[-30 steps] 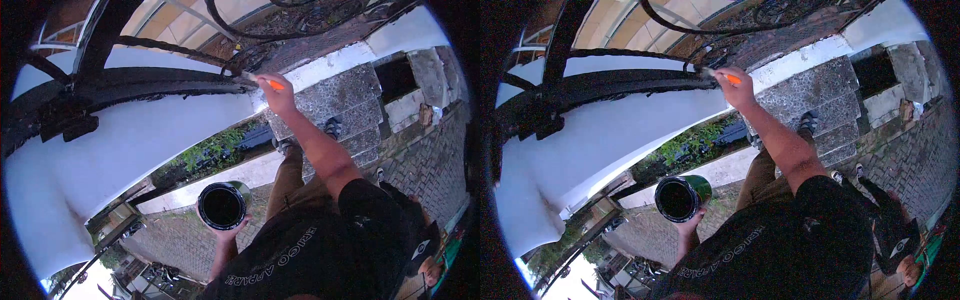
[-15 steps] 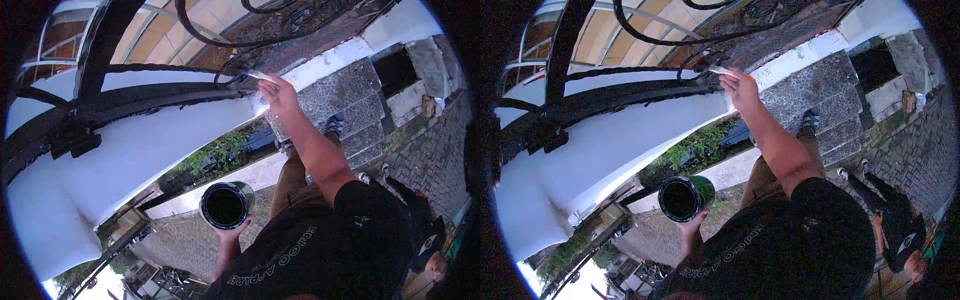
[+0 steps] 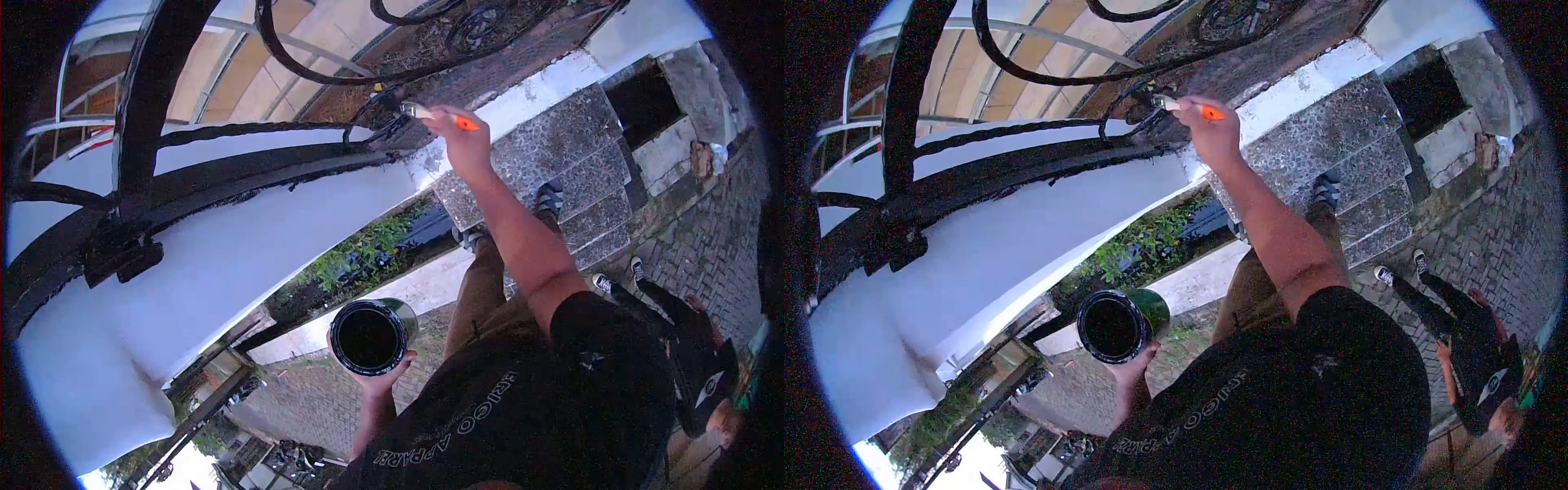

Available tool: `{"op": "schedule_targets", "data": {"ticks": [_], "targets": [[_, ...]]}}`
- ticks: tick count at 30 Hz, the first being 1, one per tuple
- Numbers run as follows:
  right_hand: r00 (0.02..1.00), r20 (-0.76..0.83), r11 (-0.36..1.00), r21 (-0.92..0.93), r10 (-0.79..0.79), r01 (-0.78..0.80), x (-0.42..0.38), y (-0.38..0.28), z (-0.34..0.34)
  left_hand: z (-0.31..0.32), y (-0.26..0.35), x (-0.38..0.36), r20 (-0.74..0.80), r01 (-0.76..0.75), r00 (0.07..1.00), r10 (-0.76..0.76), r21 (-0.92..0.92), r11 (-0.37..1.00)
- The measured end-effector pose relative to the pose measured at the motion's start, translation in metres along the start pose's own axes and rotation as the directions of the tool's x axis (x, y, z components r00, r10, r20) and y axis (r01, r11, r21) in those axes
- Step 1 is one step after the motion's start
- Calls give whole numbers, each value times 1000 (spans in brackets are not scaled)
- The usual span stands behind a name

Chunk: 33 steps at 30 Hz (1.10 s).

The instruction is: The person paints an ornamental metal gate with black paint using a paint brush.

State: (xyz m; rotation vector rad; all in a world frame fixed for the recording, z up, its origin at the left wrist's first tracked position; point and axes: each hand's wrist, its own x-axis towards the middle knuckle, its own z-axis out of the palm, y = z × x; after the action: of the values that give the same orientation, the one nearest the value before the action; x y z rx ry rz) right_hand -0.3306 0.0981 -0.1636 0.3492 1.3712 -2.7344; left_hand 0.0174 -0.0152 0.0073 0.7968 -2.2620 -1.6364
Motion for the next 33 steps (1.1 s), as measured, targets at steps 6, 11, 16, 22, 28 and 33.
{"op": "schedule_targets", "data": {"ticks": [6, 11, 16, 22, 28, 33], "targets": [[957, 56, 859, -430, -284, 279, 21, 19, -25, 3, 3, 8, 13, -32, 999, 32, 4, 999], [980, 14, 916, -353, -198, 190, 9, 14, -32, -4, -2, 0, -9, -10, 1000, 10, -15, 1000], [622, 753, 190, -593, -213, 783, -10, -11, -22, 1, 2, 3, 10, -26, 1000, 27, -52, 998], [485, 867, -72, -479, 118, 875, 7, 32, -29, -4, -7, 0, 27, -78, 997, 78, 9, 997], [690, 674, 88, -695, -265, 713, 5, 9, -31, -6, -20, -7, -2, -43, 999, 43, 8, 999], [658, 615, 143, -674, -435, 725, 6, 11, -28, -2, -25, -12, -77, -66, 995, 65, -16, 998]]}}
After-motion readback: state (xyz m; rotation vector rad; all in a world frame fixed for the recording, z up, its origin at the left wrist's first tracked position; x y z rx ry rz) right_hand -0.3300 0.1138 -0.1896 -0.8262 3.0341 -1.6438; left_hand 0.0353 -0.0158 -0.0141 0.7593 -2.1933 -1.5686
